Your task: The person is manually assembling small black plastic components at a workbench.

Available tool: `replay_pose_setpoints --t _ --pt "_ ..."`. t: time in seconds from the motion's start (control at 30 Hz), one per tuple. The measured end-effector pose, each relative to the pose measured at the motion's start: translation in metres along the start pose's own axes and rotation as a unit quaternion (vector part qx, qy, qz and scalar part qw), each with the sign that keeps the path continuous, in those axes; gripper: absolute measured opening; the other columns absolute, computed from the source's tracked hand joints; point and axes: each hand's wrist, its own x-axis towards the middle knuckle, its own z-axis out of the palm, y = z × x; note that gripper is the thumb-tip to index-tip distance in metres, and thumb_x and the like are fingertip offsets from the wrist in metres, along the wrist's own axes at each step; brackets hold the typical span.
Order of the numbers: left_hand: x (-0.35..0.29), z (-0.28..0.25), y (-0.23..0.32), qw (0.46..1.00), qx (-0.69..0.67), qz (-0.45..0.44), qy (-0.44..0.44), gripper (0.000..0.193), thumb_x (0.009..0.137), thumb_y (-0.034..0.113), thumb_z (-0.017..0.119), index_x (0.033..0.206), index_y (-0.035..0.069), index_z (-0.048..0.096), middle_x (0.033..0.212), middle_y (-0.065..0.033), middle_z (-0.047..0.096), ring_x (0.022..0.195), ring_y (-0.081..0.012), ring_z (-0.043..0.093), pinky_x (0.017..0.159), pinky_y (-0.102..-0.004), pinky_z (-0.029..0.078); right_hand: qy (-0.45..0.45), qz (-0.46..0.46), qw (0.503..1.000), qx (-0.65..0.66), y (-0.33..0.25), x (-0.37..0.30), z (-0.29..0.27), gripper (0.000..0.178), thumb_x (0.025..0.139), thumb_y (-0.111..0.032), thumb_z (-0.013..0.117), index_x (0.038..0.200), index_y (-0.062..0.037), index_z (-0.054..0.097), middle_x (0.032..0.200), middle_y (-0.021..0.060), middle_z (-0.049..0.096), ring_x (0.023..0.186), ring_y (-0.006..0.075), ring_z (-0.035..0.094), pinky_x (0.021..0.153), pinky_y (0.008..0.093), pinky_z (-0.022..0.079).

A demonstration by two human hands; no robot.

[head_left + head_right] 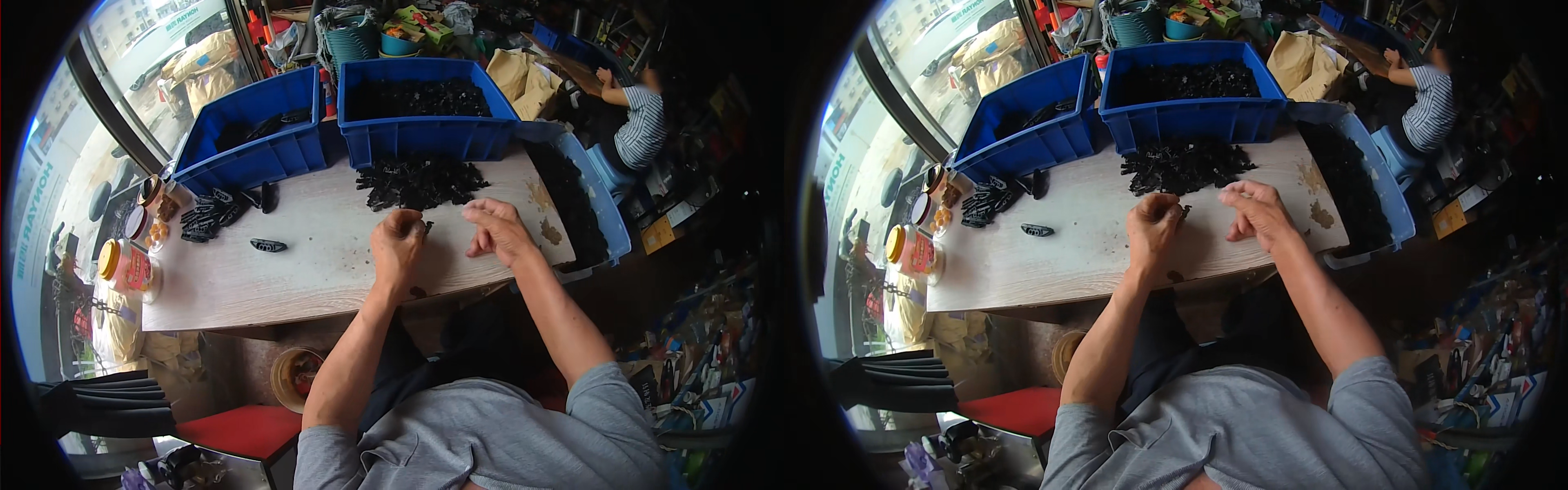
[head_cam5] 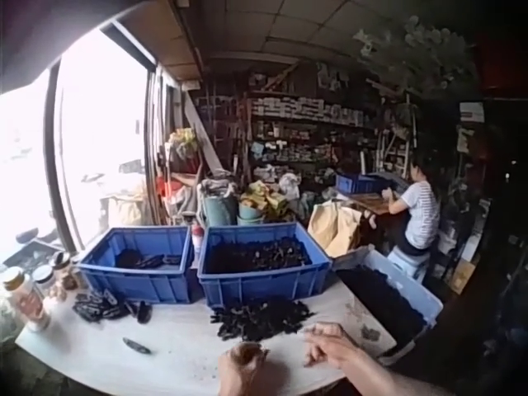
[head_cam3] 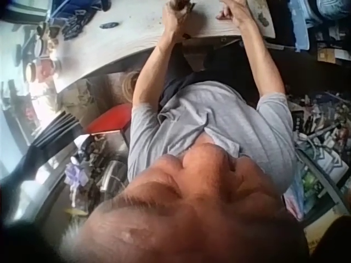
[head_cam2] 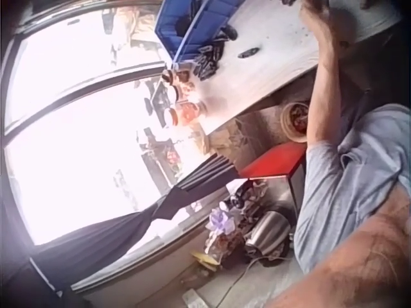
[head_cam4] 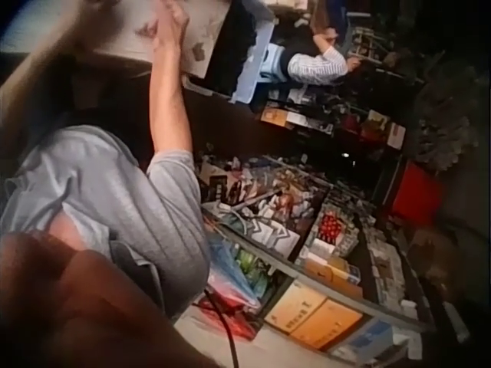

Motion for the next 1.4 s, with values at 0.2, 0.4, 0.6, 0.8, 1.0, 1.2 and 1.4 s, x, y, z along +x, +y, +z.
replay_pose_setpoints --t 0.2,0.4,0.6,0.8,1.0,1.2,1.4 --pt "-0.005 0.001 0.011 0.921 -0.316 -0.226 -0.021 0.006 0.089 0.001 0.064 0.094 -0.003 0.065 0.079 -0.0062 0.066 0.067 -0.0130 0.062 0.064 -0.0254 0.052 -0.060 -0.025 0.995 -0.082 0.014 -0.003 0.037 0.038 0.082 -0.028 0.078 0.103 0.0004 0.065 0.061 0.0024 0.060 0.039 0.0069 0.044 0.039 0.0243 0.043" --pt "-0.018 -0.005 0.027 0.868 -0.404 -0.286 -0.033 0.014 0.087 0.001 0.065 0.100 -0.004 0.064 0.086 -0.0081 0.066 0.072 -0.0148 0.064 0.068 -0.0254 0.053 -0.038 -0.059 0.996 -0.050 0.018 -0.008 0.038 0.028 0.087 -0.024 0.074 0.099 -0.0007 0.066 0.064 0.0014 0.059 0.041 0.0059 0.046 0.040 0.0232 0.045" --pt "-0.025 -0.001 0.021 0.873 -0.423 -0.239 -0.038 0.015 0.086 -0.001 0.065 0.099 -0.004 0.060 0.088 -0.0106 0.066 0.075 -0.0173 0.066 0.070 -0.0256 0.054 -0.030 -0.071 0.996 -0.035 0.020 -0.008 0.041 0.026 0.087 -0.025 0.074 0.098 -0.0023 0.067 0.062 0.0005 0.059 0.041 0.0060 0.044 0.040 0.0228 0.041" --pt "-0.025 -0.004 0.027 0.853 -0.440 -0.280 0.003 0.012 0.087 -0.002 0.063 0.097 -0.003 0.057 0.084 -0.0099 0.064 0.075 -0.0177 0.066 0.067 -0.0235 0.055 -0.035 -0.108 0.993 -0.020 0.025 -0.012 0.041 0.026 0.086 -0.022 0.074 0.102 -0.0031 0.066 0.061 -0.0002 0.059 0.043 0.0061 0.047 0.043 0.0214 0.042" --pt "-0.026 -0.008 0.013 0.889 -0.400 -0.213 -0.062 0.008 0.089 0.001 0.062 0.094 -0.003 0.058 0.084 -0.0085 0.063 0.071 -0.0148 0.064 0.065 -0.0244 0.053 -0.065 -0.091 0.993 -0.035 0.019 -0.018 0.049 0.023 0.084 -0.019 0.074 0.099 -0.0039 0.065 0.066 0.0038 0.064 0.046 0.0056 0.050 0.045 0.0198 0.042" --pt "-0.054 -0.081 0.018 0.985 0.111 0.055 0.119 0.024 0.086 0.002 0.065 0.110 0.001 0.063 0.103 -0.0105 0.065 0.093 -0.0189 0.062 0.073 -0.0282 0.053 -0.065 -0.101 0.993 -0.003 0.027 -0.018 0.039 0.016 0.087 -0.020 0.071 0.088 -0.0060 0.062 0.049 0.0012 0.049 0.043 0.0141 0.053 0.047 0.0288 0.049" --pt "-0.021 -0.210 -0.028 0.834 0.527 0.112 0.123 0.033 0.082 0.005 0.061 0.115 0.004 0.063 0.123 -0.0156 0.061 0.122 -0.0369 0.052 0.105 -0.0447 0.040 -0.054 -0.104 0.993 0.002 0.032 -0.013 0.042 0.016 0.088 -0.021 0.069 0.087 -0.0068 0.061 0.048 0.0013 0.047 0.042 0.0147 0.053 0.046 0.0312 0.052"
